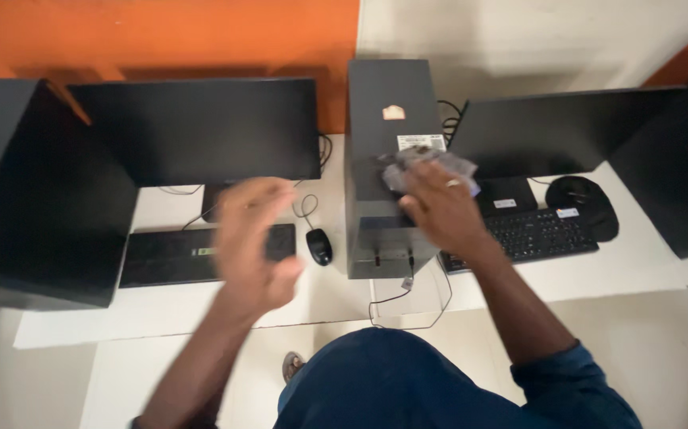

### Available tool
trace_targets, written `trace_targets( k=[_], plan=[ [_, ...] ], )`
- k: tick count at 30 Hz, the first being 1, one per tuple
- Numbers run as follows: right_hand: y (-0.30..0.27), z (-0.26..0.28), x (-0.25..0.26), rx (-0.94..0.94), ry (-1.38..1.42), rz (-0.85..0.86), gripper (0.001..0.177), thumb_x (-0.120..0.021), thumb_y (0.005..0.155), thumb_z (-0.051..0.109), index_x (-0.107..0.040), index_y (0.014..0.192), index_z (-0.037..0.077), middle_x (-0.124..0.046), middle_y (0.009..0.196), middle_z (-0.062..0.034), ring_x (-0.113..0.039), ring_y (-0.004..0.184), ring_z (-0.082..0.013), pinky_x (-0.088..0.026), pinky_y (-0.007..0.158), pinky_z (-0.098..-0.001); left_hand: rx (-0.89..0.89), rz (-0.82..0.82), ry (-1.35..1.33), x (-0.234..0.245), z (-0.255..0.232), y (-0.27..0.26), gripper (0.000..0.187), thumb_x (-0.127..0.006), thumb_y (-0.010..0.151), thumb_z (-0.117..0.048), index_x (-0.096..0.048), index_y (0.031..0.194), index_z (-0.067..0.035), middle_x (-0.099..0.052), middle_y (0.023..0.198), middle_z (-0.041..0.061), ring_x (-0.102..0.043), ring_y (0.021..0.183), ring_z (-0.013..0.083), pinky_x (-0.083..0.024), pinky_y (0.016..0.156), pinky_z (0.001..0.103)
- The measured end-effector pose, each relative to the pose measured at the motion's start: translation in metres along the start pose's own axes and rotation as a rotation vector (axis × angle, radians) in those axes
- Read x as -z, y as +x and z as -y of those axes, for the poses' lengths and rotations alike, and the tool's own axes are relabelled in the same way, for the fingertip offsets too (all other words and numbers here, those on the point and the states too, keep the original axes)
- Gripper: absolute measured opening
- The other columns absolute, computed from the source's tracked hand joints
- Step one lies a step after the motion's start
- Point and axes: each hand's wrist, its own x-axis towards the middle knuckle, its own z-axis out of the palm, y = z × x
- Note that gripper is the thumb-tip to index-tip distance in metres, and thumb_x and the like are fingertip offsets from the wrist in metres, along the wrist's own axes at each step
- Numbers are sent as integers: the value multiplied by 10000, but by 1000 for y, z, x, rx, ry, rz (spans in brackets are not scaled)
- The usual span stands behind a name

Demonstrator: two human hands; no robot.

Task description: The person wipes the surface of a desktop computer tower and a monitor using a cloth. They clean the top, sides, and front of the tower, then move to the monitor to wipe the screen and bezel.

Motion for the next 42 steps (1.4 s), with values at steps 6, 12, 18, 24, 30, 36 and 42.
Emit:
trace_targets(
  k=[6, 12, 18, 24, 30, 36, 42],
  plan=[
    [45, 6, -4, -125, -5, 158, 561, -528, 1009, 500, -564, 1415, 114, -612, 1381, -152, -578, 1295, -359, -394, 1063, -585, 220, 96, -227, -77, 5, -12, 531, -508, 1099, -461, -593, 1365, -10, -573, 1390, 231, -588, 1302, 377, -476, 1128, 488],
    [51, 73, -40, 291, 63, -245, 571, -620, 936, 381, -584, 1430, 97, -547, 1445, -273, -398, 1396, -476, -221, 1126, -613, 147, 75, -250, -134, 6, -2, 592, -508, 1114, -465, -486, 1515, -30, -505, 1549, 242, -487, 1461, 440, -361, 1246, 528],
    [14, 51, -4, 269, 240, 98, 606, -767, 724, 243, -636, 1298, 101, -583, 1402, -184, -422, 1421, -427, -232, 1203, -598, 142, 384, -143, -149, 22, -4, 649, -498, 1051, -507, -499, 1522, -59, -638, 1416, 178, -582, 1359, 340, -317, 1219, 579],
    [14, -4, 22, -50, 907, 134, 356, -644, 889, 18, -685, 1243, 27, -778, 1123, -134, -732, 970, -261, -579, 857, -333, 107, 447, -84, -154, 21, -10, 661, -510, 1065, -462, -436, 1538, -6, -586, 1424, 229, -544, 1350, 410, -357, 1173, 585],
    [50, -8, -9, -259, 779, -195, 218, -580, 1027, 87, -659, 1225, 38, -753, 1051, -141, -726, 917, -235, -563, 831, -324, 88, 503, 87, -158, 25, -14, 504, -532, 1010, -304, -548, 1411, 0, -561, 1453, 216, -500, 1394, 394, -308, 1154, 653],
    [58, 7, -20, -188, 601, -330, 352, -620, 1019, 168, -595, 1338, 19, -677, 1288, -197, -665, 1205, -330, -512, 1001, -405, 263, 413, -25, -163, 52, -27, 384, -531, 1014, -202, -622, 1334, -10, -430, 1567, 285, -326, 1495, 508, -264, 1160, 604],
    [62, 7, -22, -185, 544, -269, 411, -622, 1017, 268, -592, 1363, 49, -678, 1301, -168, -649, 1231, -336, -486, 1048, -420, 448, 324, -426, -187, 104, -46, 588, -525, 1041, -188, -376, 1557, 51, -215, 1682, 320, -146, 1584, 499, -164, 1269, 499]
  ],
)
